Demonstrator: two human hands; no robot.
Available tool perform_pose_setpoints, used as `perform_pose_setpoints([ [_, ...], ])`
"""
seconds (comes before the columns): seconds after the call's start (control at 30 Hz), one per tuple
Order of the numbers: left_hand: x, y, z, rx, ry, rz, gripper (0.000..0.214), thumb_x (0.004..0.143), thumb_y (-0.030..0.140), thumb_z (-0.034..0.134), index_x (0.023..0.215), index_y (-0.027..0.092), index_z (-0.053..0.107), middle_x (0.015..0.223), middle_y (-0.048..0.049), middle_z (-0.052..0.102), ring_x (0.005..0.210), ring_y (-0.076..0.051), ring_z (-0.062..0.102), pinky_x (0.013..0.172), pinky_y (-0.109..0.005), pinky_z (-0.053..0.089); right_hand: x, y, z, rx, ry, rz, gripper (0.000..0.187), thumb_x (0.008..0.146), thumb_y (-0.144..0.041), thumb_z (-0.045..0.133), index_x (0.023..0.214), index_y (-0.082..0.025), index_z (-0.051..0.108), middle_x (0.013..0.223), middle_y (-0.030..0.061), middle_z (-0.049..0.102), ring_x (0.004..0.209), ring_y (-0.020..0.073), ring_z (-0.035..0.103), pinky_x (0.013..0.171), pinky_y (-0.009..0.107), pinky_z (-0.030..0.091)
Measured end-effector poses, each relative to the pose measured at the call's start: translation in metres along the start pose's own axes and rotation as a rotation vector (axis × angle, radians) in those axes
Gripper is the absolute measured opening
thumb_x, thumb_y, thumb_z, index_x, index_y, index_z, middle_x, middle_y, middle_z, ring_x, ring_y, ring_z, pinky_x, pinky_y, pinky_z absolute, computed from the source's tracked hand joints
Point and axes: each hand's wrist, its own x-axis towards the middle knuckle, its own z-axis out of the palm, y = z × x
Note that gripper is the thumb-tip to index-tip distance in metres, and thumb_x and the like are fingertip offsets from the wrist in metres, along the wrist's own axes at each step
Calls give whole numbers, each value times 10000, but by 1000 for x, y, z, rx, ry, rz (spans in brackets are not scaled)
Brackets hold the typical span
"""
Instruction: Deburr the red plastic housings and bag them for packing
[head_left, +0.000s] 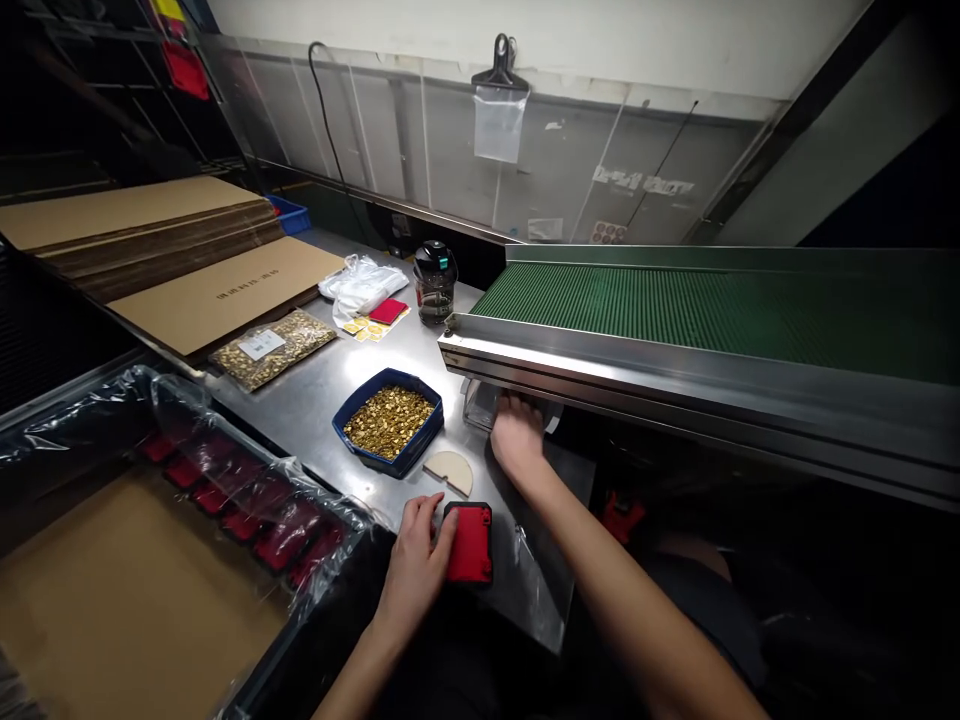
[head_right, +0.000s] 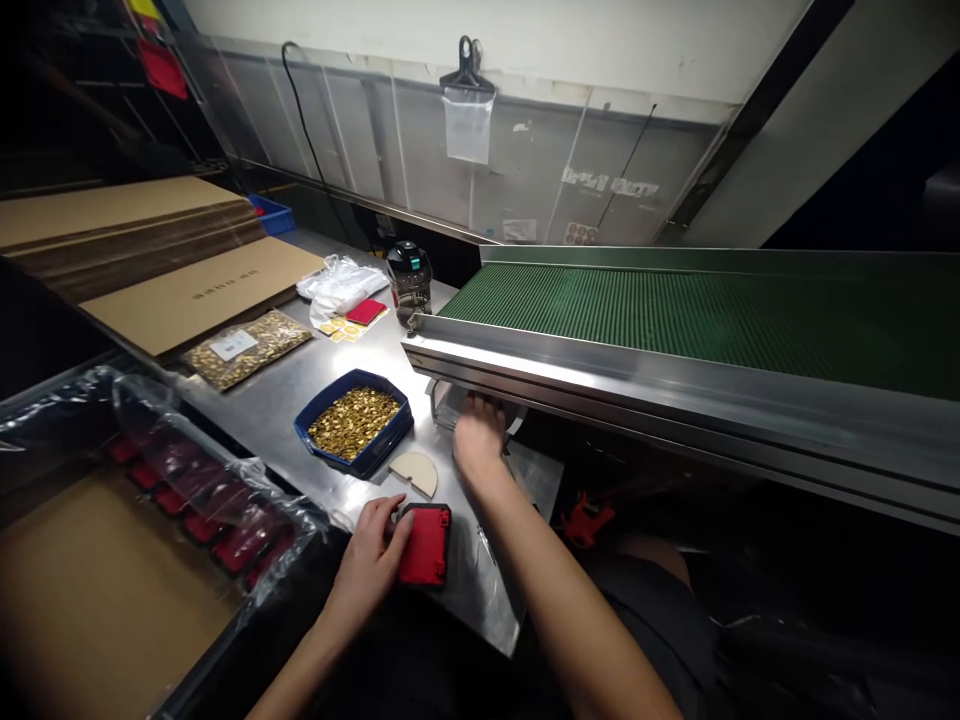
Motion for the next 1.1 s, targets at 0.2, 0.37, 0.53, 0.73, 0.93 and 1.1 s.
perform_pose_setpoints([
  [0.2, -20, 24, -9, -40, 40, 73, 352, 987, 451, 478, 1253, 243, 575, 1224, -90, 589, 1056, -252, 599, 925, -398, 477, -51, -1, 8, 17, 213, -141, 508, 975, -69, 322, 1471, -54, 433, 1490, 178, 506, 1350, 278, 463, 1180, 431, 290],
  [0.37, -11, 46, -6, -460, -69, -124, 493, 897, 544, 616, 1243, 192, 600, 1226, -123, 654, 1030, -257, 648, 876, -363, 515, -97, 1, 8, 43, 272, -231, 487, 991, -146, 375, 1466, -72, 453, 1504, 140, 510, 1385, 261, 444, 1189, 433, 279],
  [0.53, 8, 74, 0, -986, -258, -346, 709, 829, 530, 718, 1389, 172, 470, 1298, -163, 645, 1094, -255, 675, 949, -350, 524, -155, -4, 6, 140, 357, -400, 471, 997, -161, 404, 1456, -88, 474, 1486, 120, 538, 1399, 248, 449, 1206, 437, 262],
  [0.73, 2, 85, 11, -1025, -247, -476, 697, 672, 225, 862, 1290, 159, 547, 907, -45, 693, 752, -155, 687, 703, -247, 533, -235, -6, -7, 346, 397, -504, 508, 926, -127, 463, 1430, -148, 522, 1380, 99, 638, 1318, 242, 552, 1167, 409, 346],
  [0.93, -37, 78, 19, -950, -352, -372, 494, 748, 347, 823, 1193, 197, 670, 869, -10, 641, 682, -105, 591, 649, -216, 492, -271, 57, -30, 797, 332, 97, 292, 933, -305, 575, 1213, -320, 658, 1256, 89, 681, 1173, 281, 638, 989, 429, 515],
  [1.1, -61, 88, 29, -922, -585, -390, 459, 753, 353, 815, 1170, 208, 689, 890, -36, 649, 668, -118, 594, 624, -234, 486, -246, 109, -40, 1560, -248, 441, 520, 881, -529, 656, 1291, -210, 620, 1284, 143, 676, 1172, 269, 652, 1006, 413, 507],
])
